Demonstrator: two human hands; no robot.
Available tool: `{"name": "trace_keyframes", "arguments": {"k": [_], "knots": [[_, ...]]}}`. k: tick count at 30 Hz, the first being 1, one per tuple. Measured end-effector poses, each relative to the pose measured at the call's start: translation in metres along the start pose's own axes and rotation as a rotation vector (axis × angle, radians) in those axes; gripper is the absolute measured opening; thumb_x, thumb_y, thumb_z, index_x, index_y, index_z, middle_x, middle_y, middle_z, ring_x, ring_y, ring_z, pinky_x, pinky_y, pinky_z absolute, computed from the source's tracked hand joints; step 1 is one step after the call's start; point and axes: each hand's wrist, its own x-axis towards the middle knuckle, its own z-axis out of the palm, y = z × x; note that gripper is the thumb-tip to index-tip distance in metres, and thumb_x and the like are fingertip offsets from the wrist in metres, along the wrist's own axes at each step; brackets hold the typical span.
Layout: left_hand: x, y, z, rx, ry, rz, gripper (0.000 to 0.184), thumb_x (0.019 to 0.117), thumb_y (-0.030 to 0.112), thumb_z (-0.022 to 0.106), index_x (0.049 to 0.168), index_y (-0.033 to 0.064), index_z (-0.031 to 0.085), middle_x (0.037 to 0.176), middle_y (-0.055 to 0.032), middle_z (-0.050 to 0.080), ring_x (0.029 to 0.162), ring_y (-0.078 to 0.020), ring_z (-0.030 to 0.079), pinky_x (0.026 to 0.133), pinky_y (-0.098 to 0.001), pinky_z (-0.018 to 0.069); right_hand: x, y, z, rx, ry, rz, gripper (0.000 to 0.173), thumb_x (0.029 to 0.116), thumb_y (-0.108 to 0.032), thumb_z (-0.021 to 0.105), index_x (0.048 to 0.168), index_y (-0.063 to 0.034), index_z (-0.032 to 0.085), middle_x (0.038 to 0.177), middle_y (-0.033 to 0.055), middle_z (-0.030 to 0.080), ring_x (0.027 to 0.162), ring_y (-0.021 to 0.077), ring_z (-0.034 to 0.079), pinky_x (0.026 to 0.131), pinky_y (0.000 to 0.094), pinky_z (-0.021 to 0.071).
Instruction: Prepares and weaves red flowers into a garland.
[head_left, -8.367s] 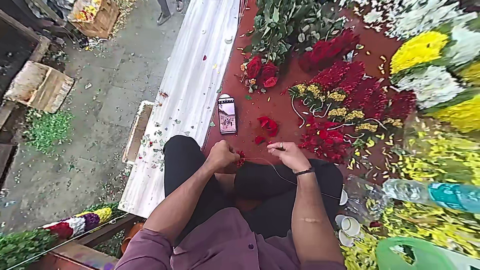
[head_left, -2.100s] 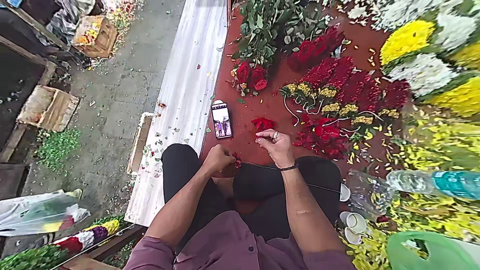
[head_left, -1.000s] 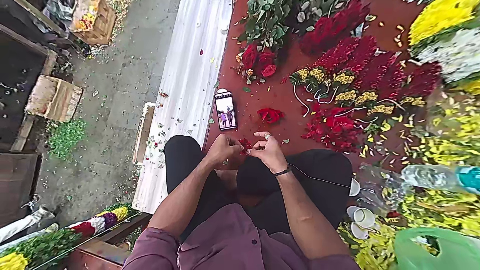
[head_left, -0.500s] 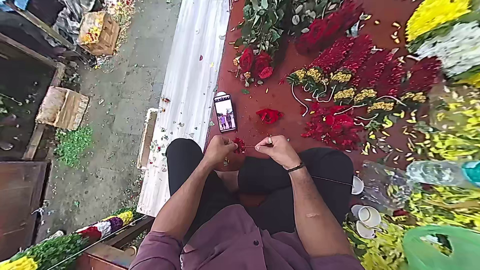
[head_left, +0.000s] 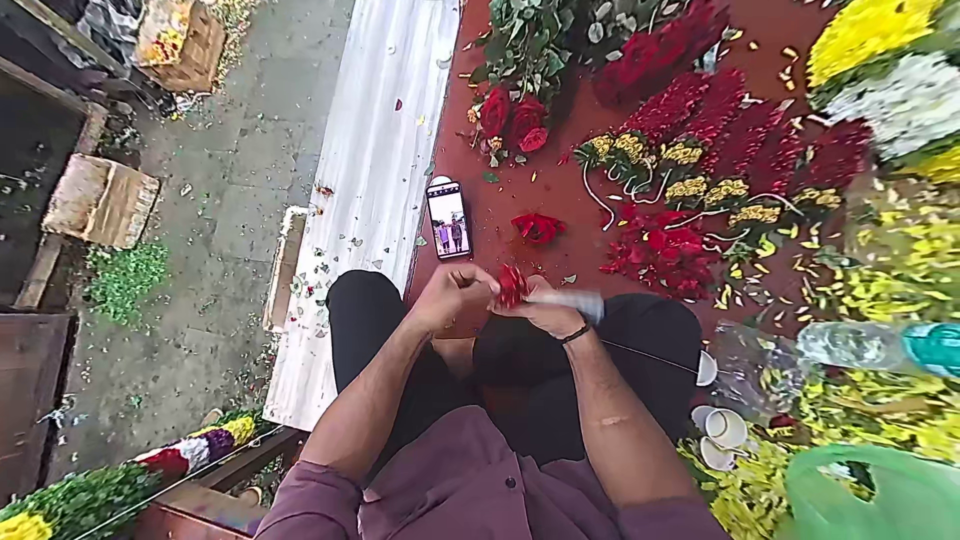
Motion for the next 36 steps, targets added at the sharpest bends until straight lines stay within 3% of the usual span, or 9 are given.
{"name": "trace_keyframes", "arguments": {"k": [4, 7, 11, 15, 20, 26, 32, 34, 36], "knots": [[0.008, -0.018, -0.011, 0.351, 0.382, -0.237, 0.024, 0.1001, 0.03, 0.068, 0.097, 0.0065, 0.072, 0.075, -0.0087, 0.069, 0.06, -0.02, 0.062, 0.057, -0.0411, 0.0535, 0.007, -0.004, 0.014, -0.09, -0.076, -0.016, 0.006, 0.0887, -0.006, 0.074, 0.09, -0.0038, 0.08, 0.086, 0.0016, 0.077, 0.081, 0.0047, 0.07, 0.08, 0.0268, 0.0589], [0.012, -0.021, -0.007, 0.642, 0.366, -0.291, 0.026, 0.0997, 0.034, 0.065, 0.093, 0.0098, 0.073, 0.072, -0.0063, 0.068, 0.066, -0.0238, 0.066, 0.065, -0.0532, 0.0555, 0.008, -0.007, 0.017, -0.131, -0.063, -0.014, 0.008, 0.0898, -0.008, 0.074, 0.091, -0.005, 0.08, 0.087, 0.0018, 0.078, 0.081, 0.0056, 0.071, 0.08, 0.0272, 0.0597], [0.009, -0.013, -0.001, 0.752, 0.388, -0.299, 0.026, 0.0994, 0.035, 0.063, 0.091, 0.0111, 0.071, 0.07, -0.007, 0.066, 0.065, -0.0261, 0.065, 0.061, -0.054, 0.0535, 0.0, -0.01, 0.007, -0.107, 0.101, -0.054, 0.009, 0.091, -0.008, 0.073, 0.094, -0.0056, 0.081, 0.085, 0.0033, 0.077, 0.071, 0.0081, 0.068, 0.068, 0.0281, 0.0591], [0.014, -0.021, -0.01, 0.71, 0.295, -0.244, 0.023, 0.0989, 0.033, 0.066, 0.094, 0.0128, 0.075, 0.074, -0.0041, 0.071, 0.067, -0.0215, 0.068, 0.066, -0.0521, 0.057, -0.002, -0.008, -0.007, 0.07, 0.347, 0.007, 0.006, 0.0919, -0.008, 0.074, 0.095, -0.006, 0.08, 0.068, 0.0001, 0.066, 0.045, 0.0026, 0.038, 0.042, 0.0199, 0.0329], [0.015, -0.022, -0.009, 0.646, 0.198, -0.279, 0.021, 0.0943, 0.032, 0.073, 0.092, 0.0112, 0.075, 0.076, -0.0055, 0.071, 0.068, -0.0221, 0.068, 0.067, -0.0519, 0.0572, -0.003, -0.004, -0.01, 0.212, 0.455, 0.131, 0.005, 0.0922, -0.008, 0.074, 0.095, -0.0057, 0.078, 0.057, -0.0021, 0.053, 0.041, 0.0023, 0.031, 0.038, 0.0191, 0.0273], [0.014, -0.024, -0.018, 0.553, 0.036, -0.448, 0.026, 0.0887, 0.03, 0.079, 0.079, 0.0073, 0.071, 0.069, -0.0068, 0.064, 0.063, -0.0206, 0.06, 0.062, -0.046, 0.0503, -0.001, -0.011, 0.001, 0.112, 0.302, 0.132, 0.005, 0.091, -0.008, 0.074, 0.09, -0.0052, 0.078, 0.058, -0.0023, 0.057, 0.043, 0.0012, 0.033, 0.042, 0.0193, 0.029], [0.011, -0.01, -0.016, 0.523, 0.144, -0.475, 0.017, 0.087, 0.024, 0.08, 0.084, 0.0085, 0.075, 0.071, -0.0074, 0.069, 0.061, -0.02, 0.062, 0.06, -0.0447, 0.0521, -0.002, -0.008, -0.007, 0.053, 0.371, 0.264, 0.007, 0.0938, -0.01, 0.071, 0.091, -0.0055, 0.076, 0.055, -0.0033, 0.051, 0.042, 0.0018, 0.032, 0.04, 0.0193, 0.0278], [0.017, -0.011, -0.017, 0.555, 0.135, -0.463, 0.017, 0.0852, 0.025, 0.08, 0.083, 0.0091, 0.075, 0.073, -0.0071, 0.07, 0.065, -0.021, 0.065, 0.064, -0.0472, 0.0539, 0.006, -0.011, -0.016, -0.23, 0.391, 0.324, 0.015, 0.1007, -0.018, 0.066, 0.096, -0.0068, 0.076, 0.066, -0.0004, 0.061, 0.051, 0.0072, 0.045, 0.05, 0.0255, 0.0392], [0.019, -0.014, -0.016, 0.597, 0.089, -0.479, 0.016, 0.0831, 0.026, 0.08, 0.083, 0.0103, 0.075, 0.077, -0.0066, 0.071, 0.072, -0.022, 0.068, 0.07, -0.0506, 0.056, 0.023, -0.003, -0.031, -0.527, 0.45, 0.288, 0.022, 0.1048, -0.024, 0.06, 0.104, -0.008, 0.075, 0.086, 0.0071, 0.073, 0.072, 0.0198, 0.065, 0.067, 0.0432, 0.0543]]}}
